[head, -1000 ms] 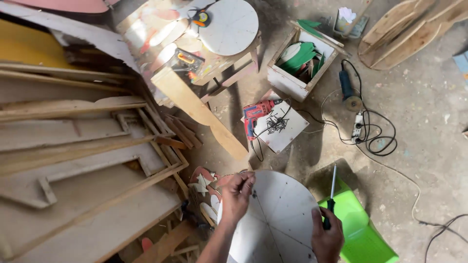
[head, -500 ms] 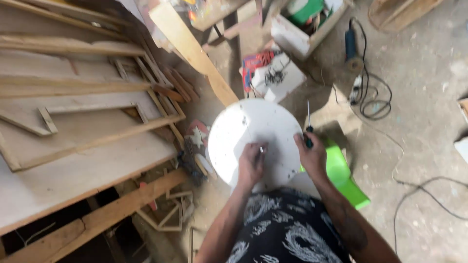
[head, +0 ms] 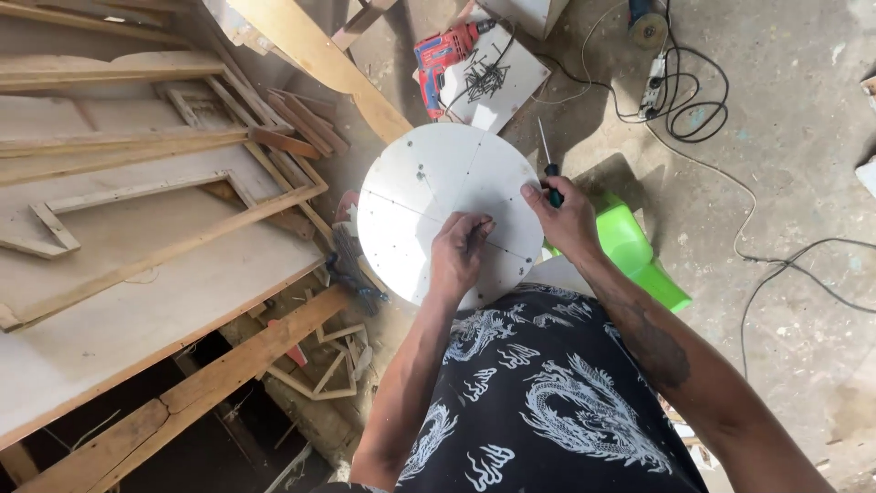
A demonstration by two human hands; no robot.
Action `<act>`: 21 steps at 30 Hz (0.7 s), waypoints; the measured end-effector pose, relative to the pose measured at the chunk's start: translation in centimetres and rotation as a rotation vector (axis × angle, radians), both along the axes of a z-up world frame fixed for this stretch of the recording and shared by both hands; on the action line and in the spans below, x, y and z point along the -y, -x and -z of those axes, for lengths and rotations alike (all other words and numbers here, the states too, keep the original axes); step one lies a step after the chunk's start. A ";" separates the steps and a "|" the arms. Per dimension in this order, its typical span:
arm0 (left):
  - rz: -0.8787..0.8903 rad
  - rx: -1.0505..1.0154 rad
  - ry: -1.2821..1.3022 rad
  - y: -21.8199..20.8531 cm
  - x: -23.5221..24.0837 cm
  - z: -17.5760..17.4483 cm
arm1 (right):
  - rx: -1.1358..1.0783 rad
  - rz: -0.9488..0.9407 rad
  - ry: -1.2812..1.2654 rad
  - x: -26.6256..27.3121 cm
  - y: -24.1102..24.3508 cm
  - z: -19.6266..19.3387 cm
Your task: The person uses a manual screwdriver to poke holes into a circular white board along pre-drawn lines.
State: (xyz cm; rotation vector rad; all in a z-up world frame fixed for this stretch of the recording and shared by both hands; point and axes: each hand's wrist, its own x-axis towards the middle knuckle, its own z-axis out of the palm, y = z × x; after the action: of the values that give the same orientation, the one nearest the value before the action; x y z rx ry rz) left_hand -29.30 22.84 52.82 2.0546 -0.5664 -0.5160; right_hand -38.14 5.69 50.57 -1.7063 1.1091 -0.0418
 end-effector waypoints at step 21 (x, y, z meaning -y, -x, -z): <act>0.171 0.110 0.083 1.9 -0.4 -0.1 | 0.003 -0.033 -0.044 0.8 0.0 0.4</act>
State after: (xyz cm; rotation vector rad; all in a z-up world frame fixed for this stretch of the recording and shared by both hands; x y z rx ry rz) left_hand -31.21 23.24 52.93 1.9744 -0.8209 -0.4724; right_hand -38.17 4.85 50.13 -1.6841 1.0716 0.0006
